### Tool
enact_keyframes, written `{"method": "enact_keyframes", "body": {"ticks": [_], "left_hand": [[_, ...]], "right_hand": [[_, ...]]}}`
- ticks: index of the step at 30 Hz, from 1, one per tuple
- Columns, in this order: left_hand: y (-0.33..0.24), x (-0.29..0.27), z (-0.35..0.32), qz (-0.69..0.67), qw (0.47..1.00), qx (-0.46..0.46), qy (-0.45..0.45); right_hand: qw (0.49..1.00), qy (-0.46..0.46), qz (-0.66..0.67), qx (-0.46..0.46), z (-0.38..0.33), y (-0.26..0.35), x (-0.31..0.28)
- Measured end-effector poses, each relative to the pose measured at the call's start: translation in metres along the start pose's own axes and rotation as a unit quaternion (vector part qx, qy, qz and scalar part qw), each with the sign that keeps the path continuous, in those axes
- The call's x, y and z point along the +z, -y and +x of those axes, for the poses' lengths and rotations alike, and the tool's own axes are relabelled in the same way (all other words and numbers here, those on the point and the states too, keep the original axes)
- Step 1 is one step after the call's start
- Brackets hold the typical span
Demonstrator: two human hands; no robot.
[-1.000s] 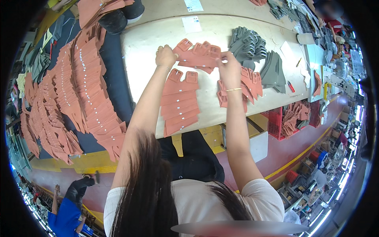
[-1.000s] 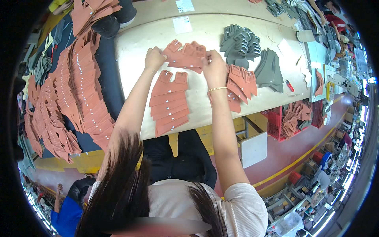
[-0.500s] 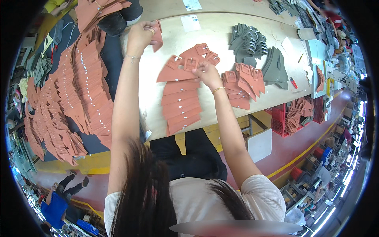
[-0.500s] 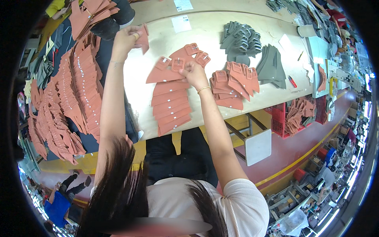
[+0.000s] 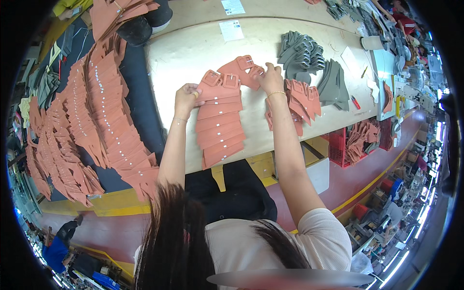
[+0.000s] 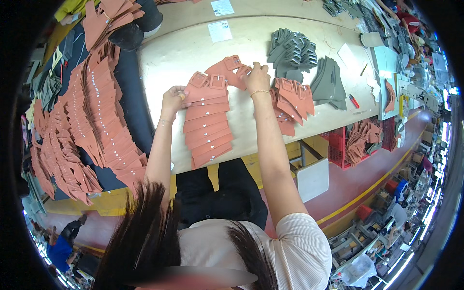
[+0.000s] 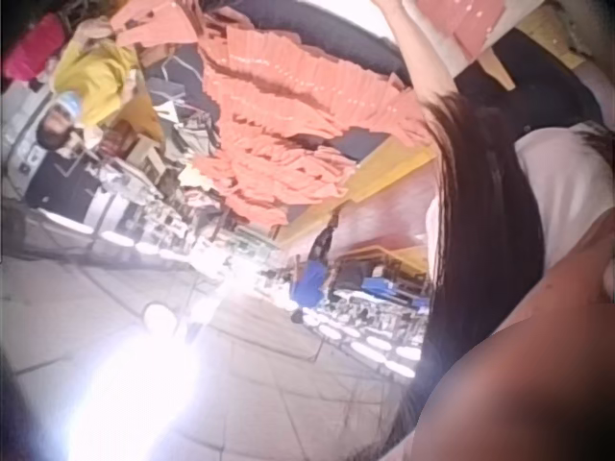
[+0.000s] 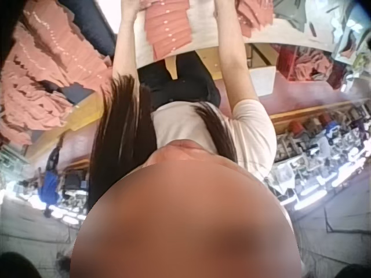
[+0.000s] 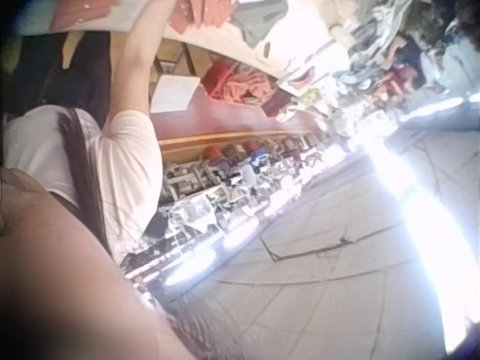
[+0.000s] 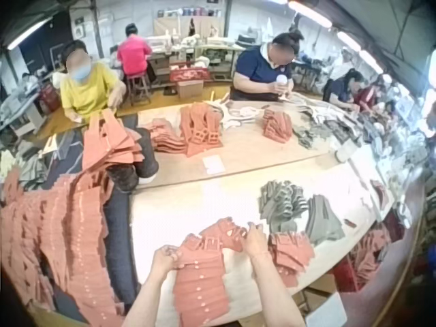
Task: The person sorts and stacks pink fabric pieces on a worktable. They repeatedly pick up pieces, align them, and place them into neat piles while occasionally moving other items aside.
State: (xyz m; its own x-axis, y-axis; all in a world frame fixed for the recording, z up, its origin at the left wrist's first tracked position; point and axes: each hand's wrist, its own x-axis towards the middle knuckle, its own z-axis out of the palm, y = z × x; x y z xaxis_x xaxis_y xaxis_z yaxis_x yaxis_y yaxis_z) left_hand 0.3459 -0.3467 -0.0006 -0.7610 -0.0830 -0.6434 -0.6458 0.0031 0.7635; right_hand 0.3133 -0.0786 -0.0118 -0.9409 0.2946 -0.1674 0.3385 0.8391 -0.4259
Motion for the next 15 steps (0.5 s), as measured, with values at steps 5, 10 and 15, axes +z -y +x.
{"method": "enact_keyframes", "body": {"ticks": [5, 10, 15], "left_hand": [[0.006, 0.0, 0.02, 0.059, 0.997, 0.045, 0.001], [0.01, -0.002, 0.025, 0.262, 0.96, 0.097, -0.03], [0.019, 0.0, 0.025, 0.277, 0.949, 0.136, -0.057]], "right_hand": [[0.999, 0.027, -0.03, -0.016, -0.006, -0.002, 0.009], [0.997, -0.017, -0.045, -0.064, -0.007, 0.005, -0.002], [0.989, -0.08, -0.001, -0.127, -0.007, 0.04, -0.045]]}}
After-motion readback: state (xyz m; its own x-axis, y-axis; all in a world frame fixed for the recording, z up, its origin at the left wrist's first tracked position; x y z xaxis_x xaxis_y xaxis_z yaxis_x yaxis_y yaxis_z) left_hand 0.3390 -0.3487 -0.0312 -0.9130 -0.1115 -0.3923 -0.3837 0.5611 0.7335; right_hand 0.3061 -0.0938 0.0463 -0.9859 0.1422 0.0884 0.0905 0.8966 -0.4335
